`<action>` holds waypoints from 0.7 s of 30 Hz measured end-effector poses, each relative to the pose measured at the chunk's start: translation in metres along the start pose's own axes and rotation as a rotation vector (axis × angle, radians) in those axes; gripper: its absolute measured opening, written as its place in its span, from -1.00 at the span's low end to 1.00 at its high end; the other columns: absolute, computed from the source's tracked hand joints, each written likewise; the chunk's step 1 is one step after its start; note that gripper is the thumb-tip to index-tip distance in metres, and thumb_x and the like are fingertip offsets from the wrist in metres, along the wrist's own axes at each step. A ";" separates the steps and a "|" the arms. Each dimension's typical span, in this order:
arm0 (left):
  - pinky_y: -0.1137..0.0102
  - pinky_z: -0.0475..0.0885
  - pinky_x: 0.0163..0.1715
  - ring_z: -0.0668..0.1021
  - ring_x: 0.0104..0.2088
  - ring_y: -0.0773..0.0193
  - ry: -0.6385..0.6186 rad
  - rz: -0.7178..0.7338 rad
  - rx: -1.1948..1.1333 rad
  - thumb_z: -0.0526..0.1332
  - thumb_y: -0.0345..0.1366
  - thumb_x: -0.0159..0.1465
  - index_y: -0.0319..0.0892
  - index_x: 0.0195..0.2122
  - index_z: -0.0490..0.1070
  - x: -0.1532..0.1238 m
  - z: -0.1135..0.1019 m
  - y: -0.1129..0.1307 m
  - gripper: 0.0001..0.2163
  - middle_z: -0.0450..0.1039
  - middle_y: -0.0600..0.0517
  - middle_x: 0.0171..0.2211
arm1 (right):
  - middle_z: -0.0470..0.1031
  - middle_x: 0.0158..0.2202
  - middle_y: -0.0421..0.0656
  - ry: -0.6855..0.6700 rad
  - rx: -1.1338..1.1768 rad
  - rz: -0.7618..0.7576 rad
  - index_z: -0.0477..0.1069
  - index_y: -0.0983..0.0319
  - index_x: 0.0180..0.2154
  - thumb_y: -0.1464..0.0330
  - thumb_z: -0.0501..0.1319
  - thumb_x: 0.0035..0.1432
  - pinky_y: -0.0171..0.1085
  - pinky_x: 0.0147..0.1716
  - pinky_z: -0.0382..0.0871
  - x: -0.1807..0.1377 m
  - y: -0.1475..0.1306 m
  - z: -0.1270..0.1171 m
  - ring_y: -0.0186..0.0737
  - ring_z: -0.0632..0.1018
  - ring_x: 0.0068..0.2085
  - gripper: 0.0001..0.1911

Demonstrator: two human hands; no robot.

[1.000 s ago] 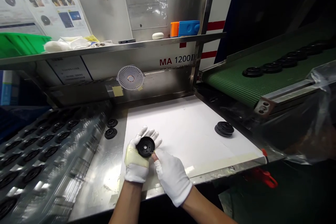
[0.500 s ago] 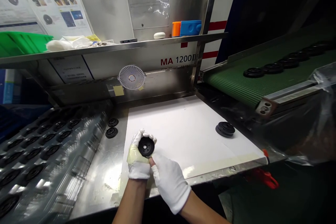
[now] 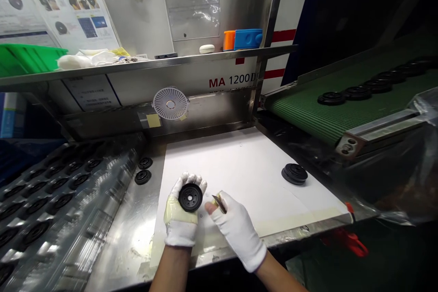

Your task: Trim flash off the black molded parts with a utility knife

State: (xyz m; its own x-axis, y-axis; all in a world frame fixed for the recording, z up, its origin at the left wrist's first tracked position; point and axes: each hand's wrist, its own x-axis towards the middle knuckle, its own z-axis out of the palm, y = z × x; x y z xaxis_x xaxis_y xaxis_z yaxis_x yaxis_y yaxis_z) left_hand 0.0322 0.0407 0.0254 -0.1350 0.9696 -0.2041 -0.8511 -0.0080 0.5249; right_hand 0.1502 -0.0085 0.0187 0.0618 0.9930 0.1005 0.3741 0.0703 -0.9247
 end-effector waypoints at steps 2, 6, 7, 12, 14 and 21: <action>0.06 0.53 -0.15 0.58 -0.18 0.01 0.004 0.009 0.012 0.13 -0.49 0.16 -0.28 -0.30 0.50 -0.003 0.004 -0.002 -0.84 0.54 -0.15 -0.28 | 0.10 -0.56 -0.34 -0.050 0.308 0.070 0.10 0.20 -0.51 -0.04 0.17 0.05 -0.35 -0.50 0.07 -0.001 0.001 -0.003 -0.43 0.15 -0.51 -0.52; 0.05 0.53 -0.17 0.54 -0.09 -0.11 0.027 0.015 0.027 0.05 -0.56 0.16 -0.33 -0.24 0.49 -0.005 0.015 -0.010 -0.75 0.52 -0.25 -0.17 | 0.06 -0.60 -0.39 -0.085 0.882 0.272 0.16 0.19 -0.38 -0.15 0.03 0.08 -0.38 -0.66 -0.06 -0.005 0.005 -0.015 -0.50 0.03 -0.64 -0.48; 0.03 0.53 -0.18 0.53 -0.09 -0.13 0.034 0.005 0.025 0.03 -0.56 0.17 -0.34 -0.24 0.49 -0.004 0.019 -0.012 -0.74 0.51 -0.27 -0.16 | 0.10 -0.59 -0.39 -0.077 0.925 0.293 0.17 0.20 -0.33 -0.12 0.02 0.10 -0.40 -0.67 -0.05 -0.006 0.006 -0.020 -0.51 0.04 -0.64 -0.50; 0.03 0.54 -0.19 0.56 -0.12 -0.06 0.135 -0.118 0.021 0.07 -0.46 0.21 -0.32 -0.27 0.48 0.004 0.037 -0.023 -0.81 0.52 -0.22 -0.20 | 0.26 -0.49 -0.33 -0.131 0.662 0.253 0.24 0.22 -0.22 0.25 0.16 0.09 -0.43 -0.59 0.13 0.000 0.021 -0.041 -0.51 0.23 -0.58 -0.76; 0.09 0.54 -0.19 0.57 -0.17 0.02 0.146 -0.063 0.055 0.11 -0.43 0.20 -0.29 -0.27 0.48 0.003 0.044 -0.027 -0.83 0.53 -0.17 -0.23 | 0.31 -0.46 -0.31 -0.137 0.604 0.289 0.25 0.22 -0.18 0.22 0.17 0.07 -0.43 -0.63 0.12 0.003 0.031 -0.041 -0.52 0.23 -0.61 -0.70; 0.31 0.53 -0.36 0.56 -0.36 0.18 0.121 0.246 0.219 0.19 -0.29 0.13 -0.23 -0.28 0.48 -0.028 0.086 -0.048 -0.82 0.50 -0.08 -0.38 | 0.41 -0.44 -0.18 -0.204 0.783 0.292 0.32 0.20 -0.11 -0.07 0.13 0.03 -0.34 -0.63 0.24 0.014 0.078 -0.026 -0.42 0.34 -0.64 -0.46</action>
State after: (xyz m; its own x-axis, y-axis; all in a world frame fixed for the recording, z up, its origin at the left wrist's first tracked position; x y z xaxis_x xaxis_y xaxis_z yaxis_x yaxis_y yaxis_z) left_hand 0.1207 0.0352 0.0767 -0.3927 0.9091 -0.1390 -0.6583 -0.1724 0.7327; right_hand 0.2046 0.0080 -0.0429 -0.1391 0.9739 -0.1795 -0.3821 -0.2200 -0.8976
